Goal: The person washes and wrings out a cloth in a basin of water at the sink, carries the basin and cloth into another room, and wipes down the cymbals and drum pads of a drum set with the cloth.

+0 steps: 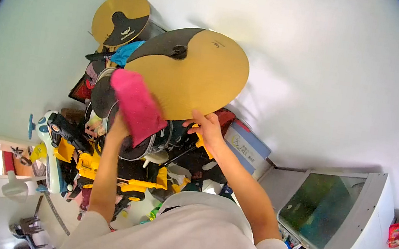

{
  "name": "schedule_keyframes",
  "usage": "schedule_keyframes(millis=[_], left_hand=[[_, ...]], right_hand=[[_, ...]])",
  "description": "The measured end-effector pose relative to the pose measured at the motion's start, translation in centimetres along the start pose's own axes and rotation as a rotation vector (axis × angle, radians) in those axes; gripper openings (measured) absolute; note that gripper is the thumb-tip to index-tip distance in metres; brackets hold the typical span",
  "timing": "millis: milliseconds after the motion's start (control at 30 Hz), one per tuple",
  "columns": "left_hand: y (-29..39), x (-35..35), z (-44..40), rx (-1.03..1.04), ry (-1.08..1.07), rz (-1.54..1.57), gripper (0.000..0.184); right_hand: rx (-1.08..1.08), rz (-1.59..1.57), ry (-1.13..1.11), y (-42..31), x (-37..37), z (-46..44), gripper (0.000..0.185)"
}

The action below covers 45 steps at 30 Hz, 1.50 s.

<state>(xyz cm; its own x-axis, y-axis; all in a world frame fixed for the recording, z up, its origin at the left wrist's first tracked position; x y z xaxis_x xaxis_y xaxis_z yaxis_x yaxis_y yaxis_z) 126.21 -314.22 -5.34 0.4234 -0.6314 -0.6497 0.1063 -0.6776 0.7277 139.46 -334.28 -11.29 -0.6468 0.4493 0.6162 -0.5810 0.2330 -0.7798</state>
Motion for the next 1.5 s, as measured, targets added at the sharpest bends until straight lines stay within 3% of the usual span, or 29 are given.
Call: schedule_keyframes(millis=[67, 100, 300, 600, 767, 867, 967, 1000, 1100, 1133, 1233, 1333, 1433, 1500], left_hand=[[6.0, 4.3, -3.7, 0.22, -0.101, -0.477, 0.06], [9.0, 6.5, -4.8, 0.283, -0.254, -0.761, 0.058], [10.1, 12.2, -7.5, 0.198, -0.464, -0.801, 0.045], [9.9, 15.0, -9.3, 0.168, -0.573, -0.91, 0.056], [10.1, 16.2, -10.3, 0.154, -0.572, -0.895, 0.056], [12.1, 17.2, -11.3, 0.287, -0.535, -0.927, 0.056], [13.5, 19.2, -13.0, 0.346, -0.644, -0.914, 0.056], [13.9, 19.8, -13.1, 0.486, -0.58, -0.921, 0.055], [15.6, 20.4, -14.7, 0.565, -0.483, -0.778, 0.055], [15.5, 21.1, -15.0, 0.589, -0.493, -0.83, 0.053], [16.1, 21.9, -16.5, 0.625, -0.478, -0.777, 0.052], [16.7, 23.0, -17.8, 0.677, -0.471, -0.713, 0.049], [16.3, 24.5, -18.8, 0.706, -0.473, -0.662, 0.044], [15.8, 25.6, -19.2, 0.742, -0.522, -0.632, 0.038]], right_hand=[[-0.033, 0.007, 0.012, 0.2, -0.1, -0.1, 0.025], [-0.047, 0.011, 0.016, 0.3, -0.3, -0.1, 0.024], [-0.06, -0.084, -0.012, 1.5, -0.8, -0.3, 0.02], [0.019, -0.208, -0.025, 0.8, -1.1, 0.6, 0.014], [-0.08, -0.334, -0.28, 2.8, -1.6, -0.1, 0.016], [-0.126, -0.476, -0.319, 4.3, -1.9, -0.1, 0.022], [-0.108, -0.386, -0.423, 6.5, -3.0, -0.5, 0.026], [0.003, -0.297, -0.263, 7.2, -4.1, 0.0, 0.03], [-0.043, -0.583, -0.48, 4.3, -3.6, 1.1, 0.034], [-0.067, -0.502, -0.534, 3.9, -4.2, 1.0, 0.035], [-0.122, -0.4, -0.179, 0.0, -8.3, 2.1, 0.032], [-0.208, -0.29, 0.125, -4.0, -10.2, 3.3, 0.04], [-0.231, -0.226, 0.27, -4.4, -12.1, 4.2, 0.048], [-0.232, -0.192, 0.337, -3.6, -14.0, 4.9, 0.041]])
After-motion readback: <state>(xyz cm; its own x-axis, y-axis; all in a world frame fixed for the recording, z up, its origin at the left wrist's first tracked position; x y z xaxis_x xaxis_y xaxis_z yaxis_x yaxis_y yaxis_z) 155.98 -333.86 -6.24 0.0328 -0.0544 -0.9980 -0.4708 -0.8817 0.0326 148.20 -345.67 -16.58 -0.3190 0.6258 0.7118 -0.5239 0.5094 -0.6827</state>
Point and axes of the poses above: each hand's wrist, its own z-axis away from the middle knuckle, its own x-axis out of the palm, y = z × x, the point moved 10 cm from there along -z, towards the middle knuckle, and after that the axes turned 11 degrees about -y, right-handed, at the moved point
